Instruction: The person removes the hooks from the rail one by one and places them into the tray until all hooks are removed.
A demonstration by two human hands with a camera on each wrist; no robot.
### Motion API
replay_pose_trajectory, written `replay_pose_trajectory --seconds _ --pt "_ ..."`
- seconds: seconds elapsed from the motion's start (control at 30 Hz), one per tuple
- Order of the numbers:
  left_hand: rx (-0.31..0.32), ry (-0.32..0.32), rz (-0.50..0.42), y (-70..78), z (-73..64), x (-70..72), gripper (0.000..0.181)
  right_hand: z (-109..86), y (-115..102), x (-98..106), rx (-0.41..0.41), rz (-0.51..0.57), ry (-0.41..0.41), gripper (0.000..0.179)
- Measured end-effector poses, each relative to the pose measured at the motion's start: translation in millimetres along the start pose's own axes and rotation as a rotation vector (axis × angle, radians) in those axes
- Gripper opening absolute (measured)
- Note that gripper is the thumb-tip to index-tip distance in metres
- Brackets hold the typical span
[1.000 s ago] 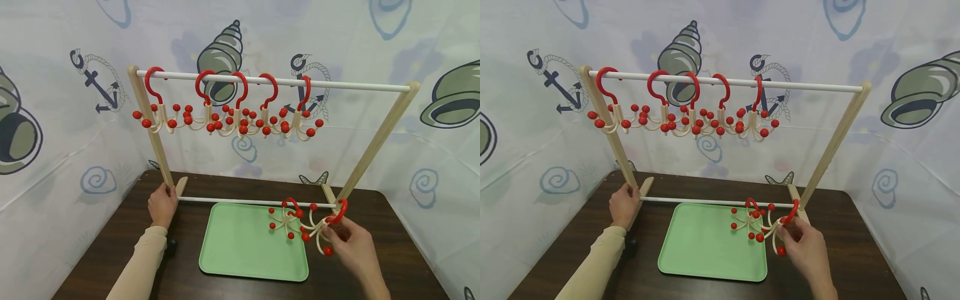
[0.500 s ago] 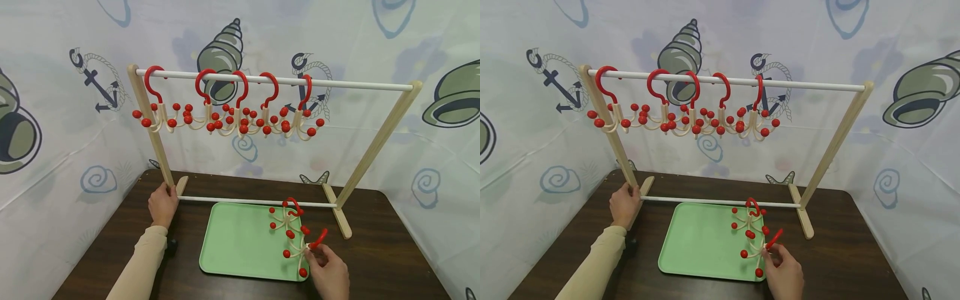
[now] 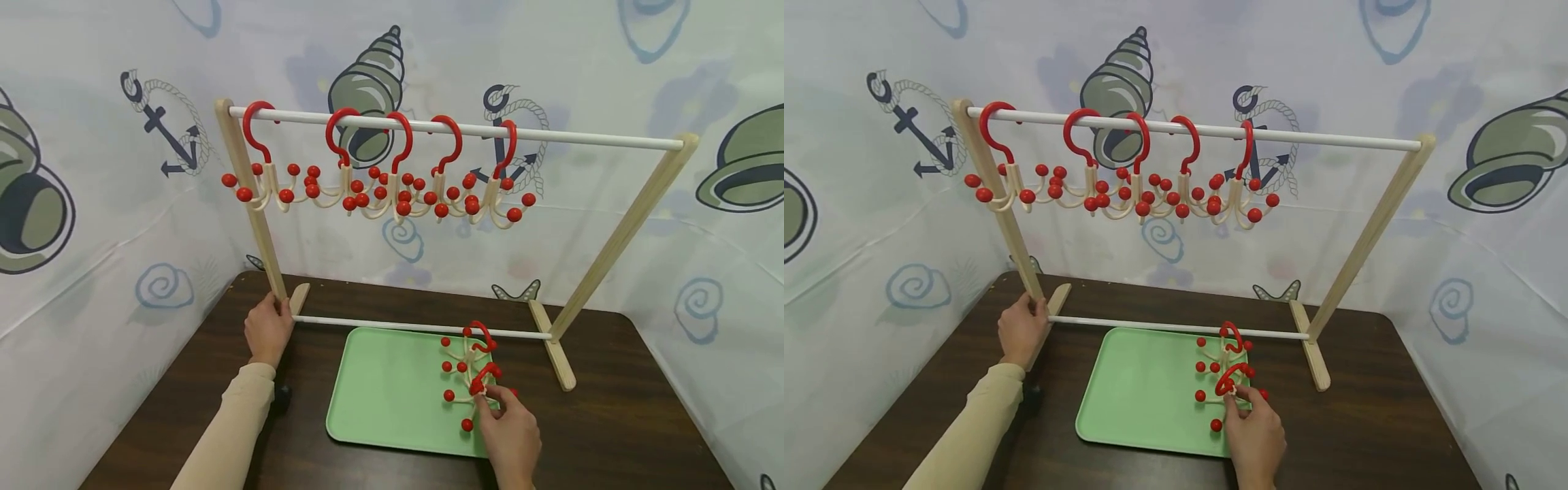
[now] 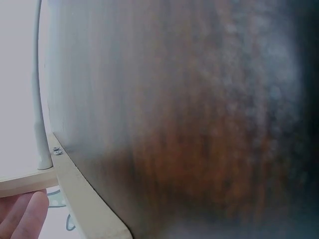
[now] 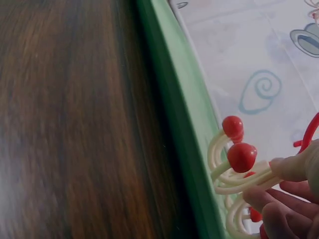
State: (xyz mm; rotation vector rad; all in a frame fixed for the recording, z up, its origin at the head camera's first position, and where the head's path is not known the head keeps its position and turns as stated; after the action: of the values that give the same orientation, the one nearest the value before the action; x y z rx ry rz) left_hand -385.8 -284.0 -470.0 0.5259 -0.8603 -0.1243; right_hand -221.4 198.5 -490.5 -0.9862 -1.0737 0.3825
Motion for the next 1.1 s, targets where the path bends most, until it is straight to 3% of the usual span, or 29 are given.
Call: replay_pose_trajectory --seconds 0.23,0.63,0.93,1.1 --pt "0.007 -0.005 0.006 -0.1 0.0 0.0 0.016 1.3 -3 -8 0.034 0.027 0.025 0.025" --pt "-0.003 0.002 0.001 0.2 -0.3 -1.4 0.017 1.5 -1 -11 0.016 0.047 0.007 0.027" --pt "-0.003 -0.001 0.005 1.6 -1.2 1.2 0.017 -4.9 -3 1 0.036 0.064 0.006 0.03" --pt "-0.003 -0.01 0.004 1.9 -0.5 2.1 0.016 -4.7 -14 23 0.087 0.083 0.012 0.031"
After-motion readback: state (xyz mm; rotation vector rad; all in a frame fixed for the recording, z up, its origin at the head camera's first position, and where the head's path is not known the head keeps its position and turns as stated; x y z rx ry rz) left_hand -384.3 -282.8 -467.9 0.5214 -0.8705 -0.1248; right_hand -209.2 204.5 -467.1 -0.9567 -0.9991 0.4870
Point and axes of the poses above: each hand's wrist, its own z-axis towards the middle knuckle, its own x-axis out of the back of the hand, y = z × x, the point moved 9 cm from there along z, towards the middle knuckle, and after that the axes turned 11 degrees about z, right-handed, at the moved point
